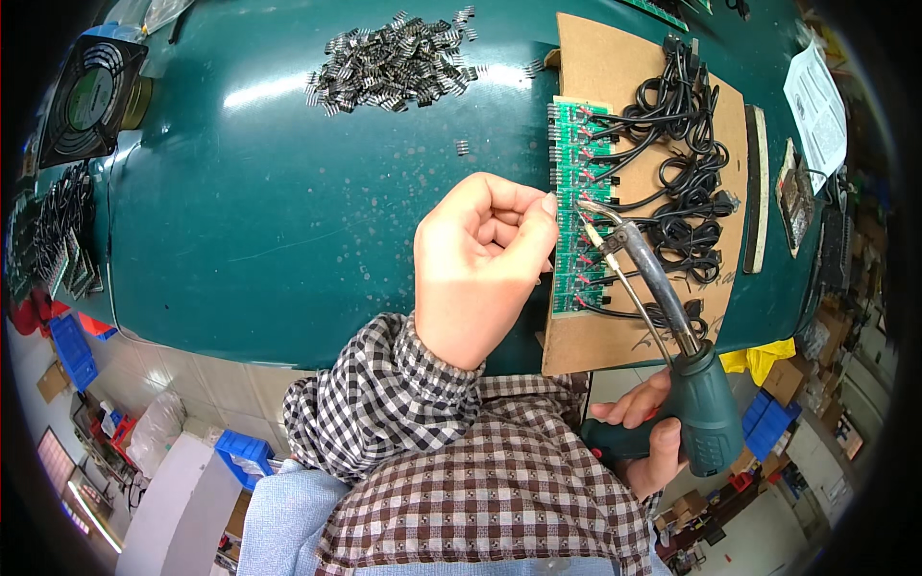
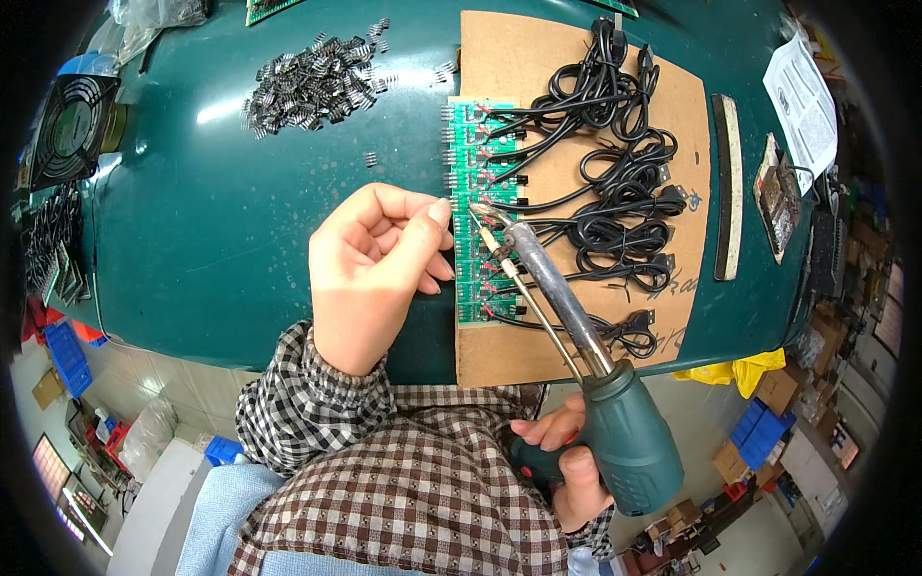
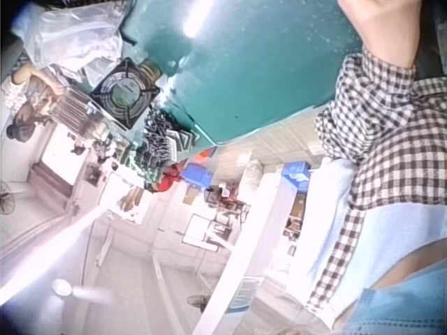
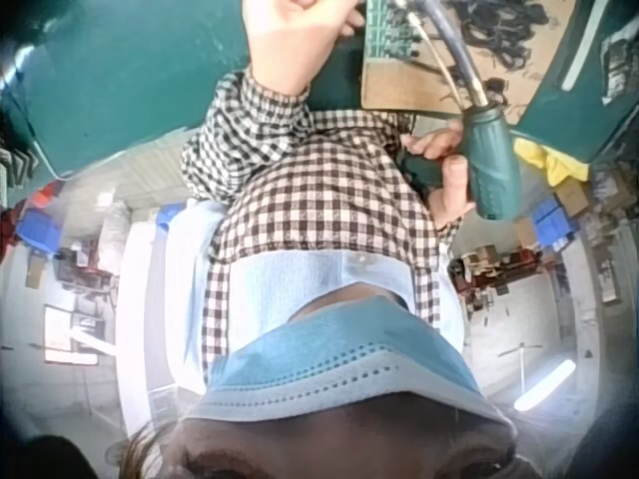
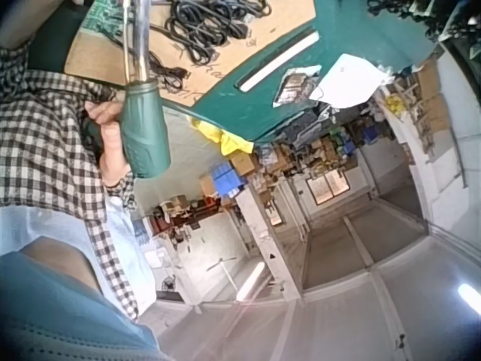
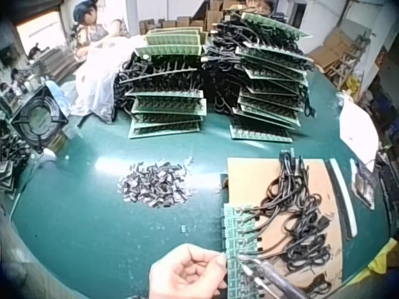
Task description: The person assembles a circuit board by picking electronic components from the table by hand, positioning them onto the board, and soldering them using a soldering gun.
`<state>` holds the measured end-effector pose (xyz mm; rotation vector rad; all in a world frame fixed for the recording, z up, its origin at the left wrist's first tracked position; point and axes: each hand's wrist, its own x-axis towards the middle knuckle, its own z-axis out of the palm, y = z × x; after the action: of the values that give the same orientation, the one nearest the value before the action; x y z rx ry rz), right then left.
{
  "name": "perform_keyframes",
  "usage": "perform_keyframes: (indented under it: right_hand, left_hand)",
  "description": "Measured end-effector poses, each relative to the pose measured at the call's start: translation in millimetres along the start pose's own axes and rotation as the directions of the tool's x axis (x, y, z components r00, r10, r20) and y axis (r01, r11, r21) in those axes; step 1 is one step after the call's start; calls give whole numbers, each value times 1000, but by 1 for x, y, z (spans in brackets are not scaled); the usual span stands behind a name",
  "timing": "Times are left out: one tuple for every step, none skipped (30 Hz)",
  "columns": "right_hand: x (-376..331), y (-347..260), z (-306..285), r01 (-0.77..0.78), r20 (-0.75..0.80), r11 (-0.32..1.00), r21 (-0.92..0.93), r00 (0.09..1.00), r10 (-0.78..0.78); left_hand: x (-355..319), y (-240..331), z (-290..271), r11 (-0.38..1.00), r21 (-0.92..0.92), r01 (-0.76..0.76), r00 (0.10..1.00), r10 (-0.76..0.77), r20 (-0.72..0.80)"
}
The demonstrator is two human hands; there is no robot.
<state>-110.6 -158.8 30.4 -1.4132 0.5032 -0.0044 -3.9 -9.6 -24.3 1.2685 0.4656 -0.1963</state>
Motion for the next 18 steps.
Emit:
perform_keyframes:
  right_hand:
    - [0, 1, 0, 13, -23, 1000, 3, 1000, -13]
    - [0, 2, 1, 26, -46, 1000, 6, 999, -26]
    - [0, 2, 1, 27, -46, 1000, 7, 999, -27]
    - [1, 2, 0, 41, -29, 999, 16, 999, -41]
    - [2, 3, 0, 56, -12, 998, 25, 998, -56]
    - [3, 3, -1, 59, -12, 998, 28, 998, -58]
    - [4, 3, -2, 66, 3, 997, 29, 998, -66]
    - [5, 3, -4, 74, 18, 997, 30, 997, -74]
    - [5, 1, -7, 76, 19, 997, 34, 997, -76]
    - [4, -2, -11, 26, 26, 996, 91, 999, -28]
    - [4, -4, -15, -24, 36, 989, 147, 999, 19]
    - [3, -3, -18, -25, 36, 986, 168, 999, 19]
    - [5, -3, -19, -23, 36, 984, 176, 999, 17]
    - [7, -3, -20, -32, 48, 981, 191, 999, 24]
    - [8, -4, -21, -42, 61, 977, 207, 998, 30]
    - [10, -3, -22, -44, 61, 977, 210, 998, 32]
    - [11, -1, -23, -63, 81, 974, 220, 996, 46]
    - [12, 0, -25, -82, 101, 970, 229, 993, 61]
  left_hand:
    - [0, 0, 0, 1000, 2, 0, 1000, 0, 2]
    - [0, 0, 0, 1000, 3, -1, 1000, 1, 2]
    - [0, 1, 0, 1000, -2, 0, 1000, 0, 3]
    - [0, 2, 0, 1000, -7, 2, 1000, -2, 3]
    - [0, 3, 0, 1000, -5, -1, 1000, 1, 4]
    - [0, 4, 0, 1000, 1, 21, 1000, -21, 7]
    - [-1, 5, 0, 999, 8, 43, 999, -43, 10]
    - [-3, 6, -1, 999, 10, 39, 999, -39, 10]
    - [-6, 7, -4, 999, 3, 35, 999, -35, 8]
    - [-8, 7, -6, 1000, -4, 31, 999, -31, 13]
    - [-10, 7, -10, 999, 31, -19, 1000, 19, -4]
    - [-11, 3, -15, 972, 160, -171, 981, 184, -66]
    - [-10, 1, -19, 905, 295, -306, 931, 349, -105]
    - [-5, 5, -23, 785, 491, -378, 877, 474, -84]
    - [3, 11, -25, 621, 662, -420, 811, 584, -33]
    - [10, 17, -24, 539, 722, -433, 787, 617, 12]
    - [17, 17, -28, 433, 780, -452, 761, 643, 84]
    - [22, 17, -28, 382, 822, -423, 778, 618, 113]
